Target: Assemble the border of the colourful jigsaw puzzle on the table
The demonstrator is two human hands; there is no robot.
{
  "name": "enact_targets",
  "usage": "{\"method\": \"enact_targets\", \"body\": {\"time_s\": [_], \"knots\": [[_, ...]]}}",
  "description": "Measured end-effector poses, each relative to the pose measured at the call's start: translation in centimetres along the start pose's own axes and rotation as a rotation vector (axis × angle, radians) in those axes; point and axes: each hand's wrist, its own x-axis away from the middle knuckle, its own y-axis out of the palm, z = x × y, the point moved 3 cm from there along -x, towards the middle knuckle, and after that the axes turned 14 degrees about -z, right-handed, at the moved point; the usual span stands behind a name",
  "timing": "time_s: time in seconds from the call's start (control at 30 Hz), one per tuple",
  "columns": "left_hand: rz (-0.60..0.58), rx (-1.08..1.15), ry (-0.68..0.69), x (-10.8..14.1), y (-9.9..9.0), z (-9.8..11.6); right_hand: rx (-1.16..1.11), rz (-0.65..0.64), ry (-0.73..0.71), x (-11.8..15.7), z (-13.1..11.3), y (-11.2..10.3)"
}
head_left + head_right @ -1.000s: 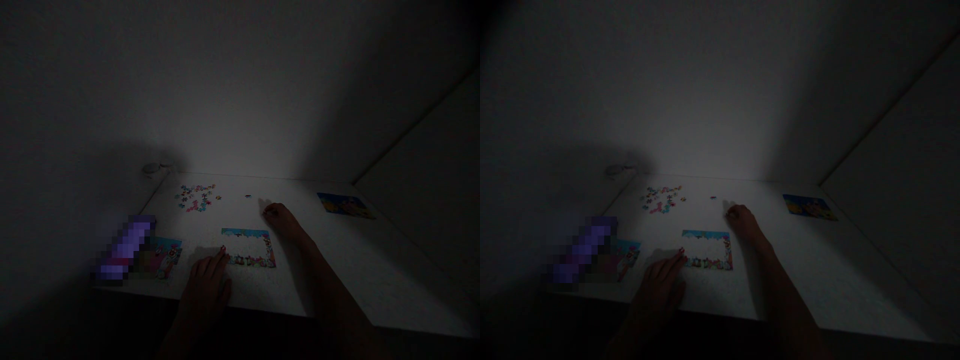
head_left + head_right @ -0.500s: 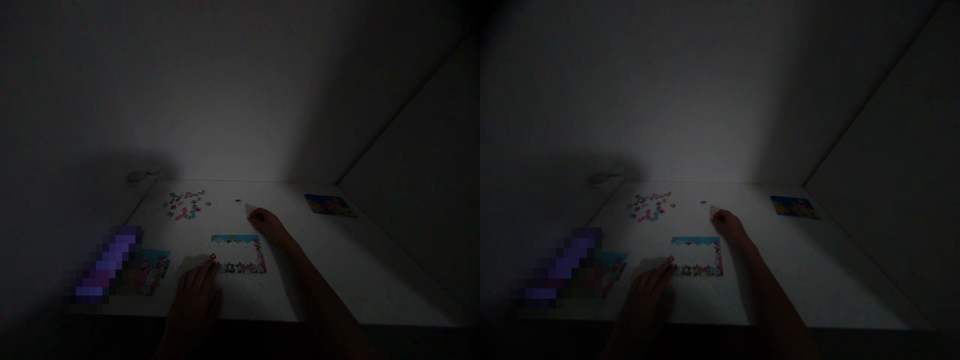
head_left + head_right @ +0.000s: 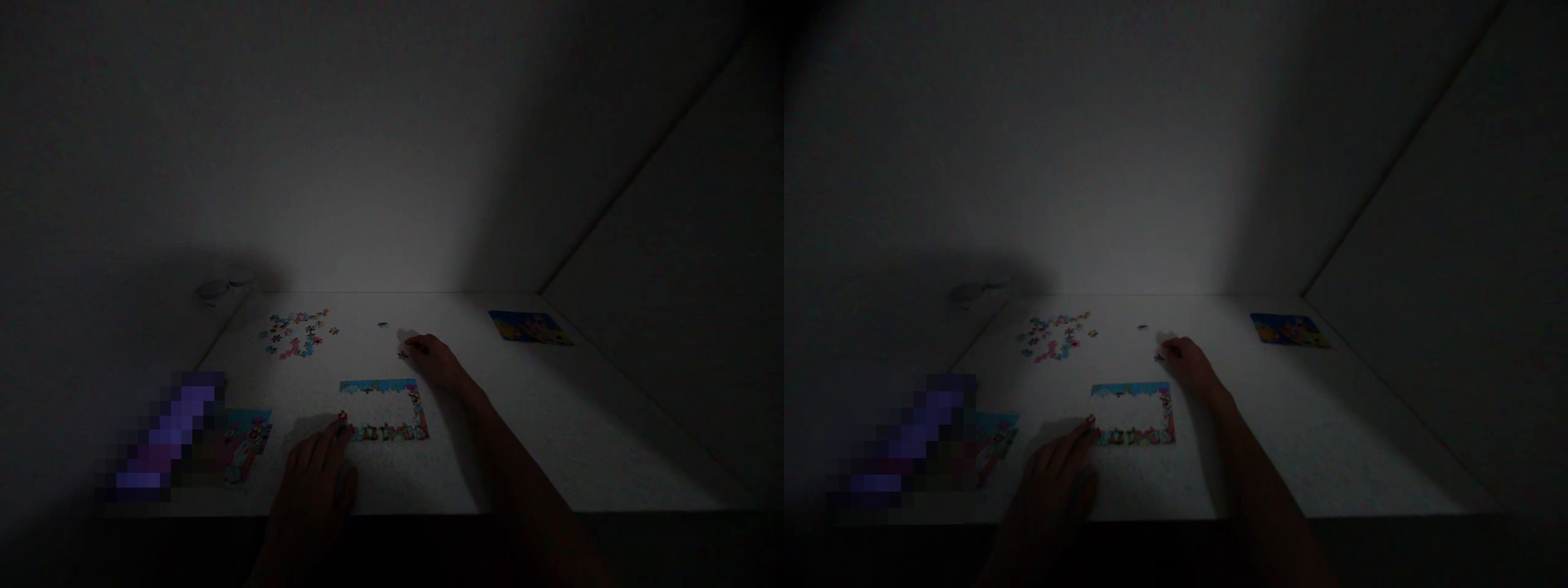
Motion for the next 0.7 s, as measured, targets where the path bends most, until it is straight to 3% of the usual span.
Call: {"method": "enact_targets", "body": {"time_s": [0.2,0.4,0.7], "knots": [[-0.011,0.029,-0.011,0.0,-0.3,0.2,0.183,-0.052,0.01,0.4,-1.1,0.1],[-0.05,0.046,-0.06,0.2,-0.1,0.3,0.162,-0.075,-0.001,0.2,-0.9,0.3],[-0.043,0.064,-0.05,0.1,-0.6,0.4,-0.182,-0.147,-0.107,0.1,-0.1,1.3]]}}
